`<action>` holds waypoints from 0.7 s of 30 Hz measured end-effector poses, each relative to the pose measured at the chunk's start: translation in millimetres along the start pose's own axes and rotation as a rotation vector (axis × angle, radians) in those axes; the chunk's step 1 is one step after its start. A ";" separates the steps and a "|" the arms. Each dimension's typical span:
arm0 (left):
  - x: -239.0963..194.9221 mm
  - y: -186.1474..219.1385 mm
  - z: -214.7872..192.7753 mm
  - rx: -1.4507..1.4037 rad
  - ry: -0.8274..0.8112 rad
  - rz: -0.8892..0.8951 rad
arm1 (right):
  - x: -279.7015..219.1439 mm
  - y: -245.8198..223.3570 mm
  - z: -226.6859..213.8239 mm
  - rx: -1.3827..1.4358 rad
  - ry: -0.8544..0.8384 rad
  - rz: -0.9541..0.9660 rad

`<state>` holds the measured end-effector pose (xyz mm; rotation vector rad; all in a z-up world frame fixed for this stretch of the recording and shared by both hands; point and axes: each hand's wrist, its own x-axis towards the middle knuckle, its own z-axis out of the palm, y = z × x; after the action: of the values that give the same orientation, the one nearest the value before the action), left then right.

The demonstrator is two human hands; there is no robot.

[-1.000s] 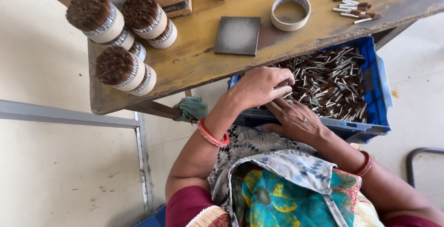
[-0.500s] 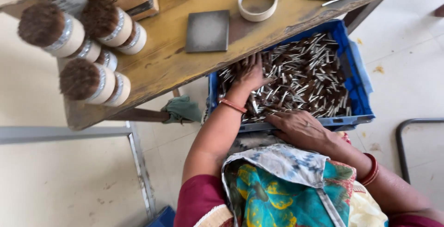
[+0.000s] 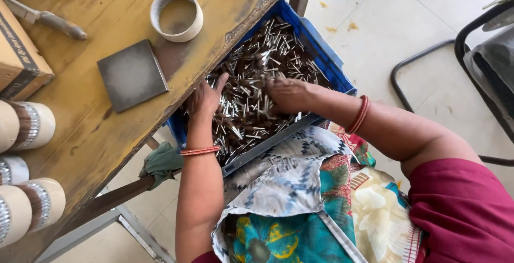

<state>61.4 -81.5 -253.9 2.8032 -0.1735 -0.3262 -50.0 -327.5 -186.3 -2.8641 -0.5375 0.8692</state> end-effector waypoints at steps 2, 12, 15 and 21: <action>-0.6 7.4 -3.4 -0.103 -0.041 0.024 | -33.6 -26.1 -51.6 0.133 -0.044 0.007; -83.3 94.5 -32.1 -0.274 -0.464 0.681 | -25.5 -8.0 -54.7 0.352 0.389 -0.024; -95.1 81.3 -22.0 -0.156 -0.381 0.685 | -28.7 -10.5 -44.8 0.384 0.204 -0.035; -94.8 79.2 -29.6 0.085 -0.332 0.427 | -14.1 -21.8 -8.5 0.116 0.096 -0.060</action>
<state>-29.6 -133.0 -181.8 2.6761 -0.8617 -0.6847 -62.7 -312.3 -167.6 -2.7528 -0.5410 0.7250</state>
